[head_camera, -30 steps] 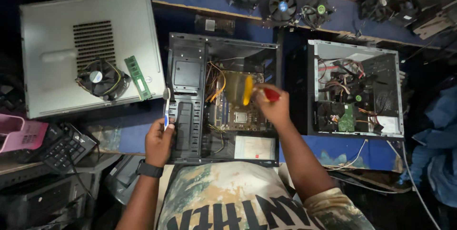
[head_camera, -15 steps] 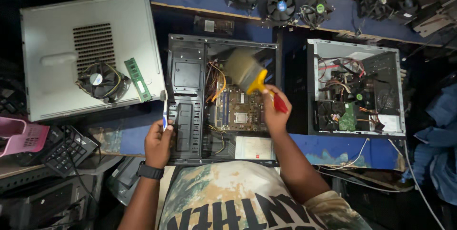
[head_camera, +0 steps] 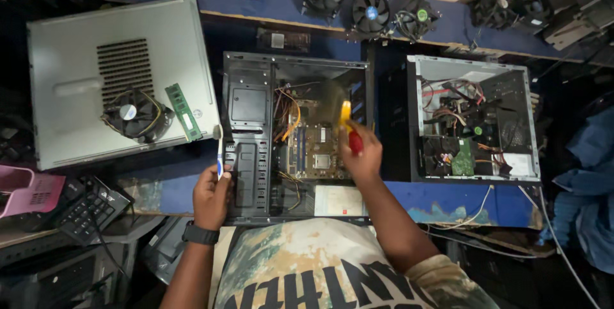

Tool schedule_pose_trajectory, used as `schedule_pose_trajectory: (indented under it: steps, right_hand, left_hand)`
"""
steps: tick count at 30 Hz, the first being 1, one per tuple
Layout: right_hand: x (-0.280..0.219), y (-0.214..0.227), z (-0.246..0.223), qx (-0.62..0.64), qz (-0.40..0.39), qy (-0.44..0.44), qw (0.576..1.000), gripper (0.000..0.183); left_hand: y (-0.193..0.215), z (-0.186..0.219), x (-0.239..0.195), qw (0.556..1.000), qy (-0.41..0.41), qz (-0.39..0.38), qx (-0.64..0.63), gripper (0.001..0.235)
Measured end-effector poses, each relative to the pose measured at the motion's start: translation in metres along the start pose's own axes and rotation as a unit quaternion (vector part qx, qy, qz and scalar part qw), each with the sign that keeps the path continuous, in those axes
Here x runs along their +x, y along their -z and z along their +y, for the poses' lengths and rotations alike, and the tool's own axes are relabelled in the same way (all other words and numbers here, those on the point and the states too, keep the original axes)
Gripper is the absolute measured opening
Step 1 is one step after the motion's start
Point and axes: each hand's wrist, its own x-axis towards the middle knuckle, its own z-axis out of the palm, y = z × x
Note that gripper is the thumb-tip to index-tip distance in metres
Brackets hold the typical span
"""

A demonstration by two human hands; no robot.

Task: The person cleans the inside of an open computer case using a brush and a toothbrush. They then remove a RAM stick, clean it with the toothbrush, and reinstall it. Finally, they remove a CPU fan, clean it, and reinstall it.

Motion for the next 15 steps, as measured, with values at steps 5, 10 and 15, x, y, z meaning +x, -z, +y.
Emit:
schedule_pose_trajectory:
  steps: [5,10,15]
  right_hand:
    - [0.005,0.013,-0.002,0.116,-0.06,0.004,0.991,0.022]
    - [0.01,0.028,-0.006,-0.054,-0.026,0.08,0.995,0.022]
    - [0.009,0.039,-0.001,0.056,-0.045,0.006,0.997,0.023]
  left_hand:
    - [0.0,0.001,-0.002,1.0,-0.007,0.004,0.011,0.019]
    - [0.001,0.001,-0.002,0.999,-0.021,0.005,0.026,0.018]
    - [0.0,-0.004,0.001,1.0,0.003,0.012,0.005,0.017]
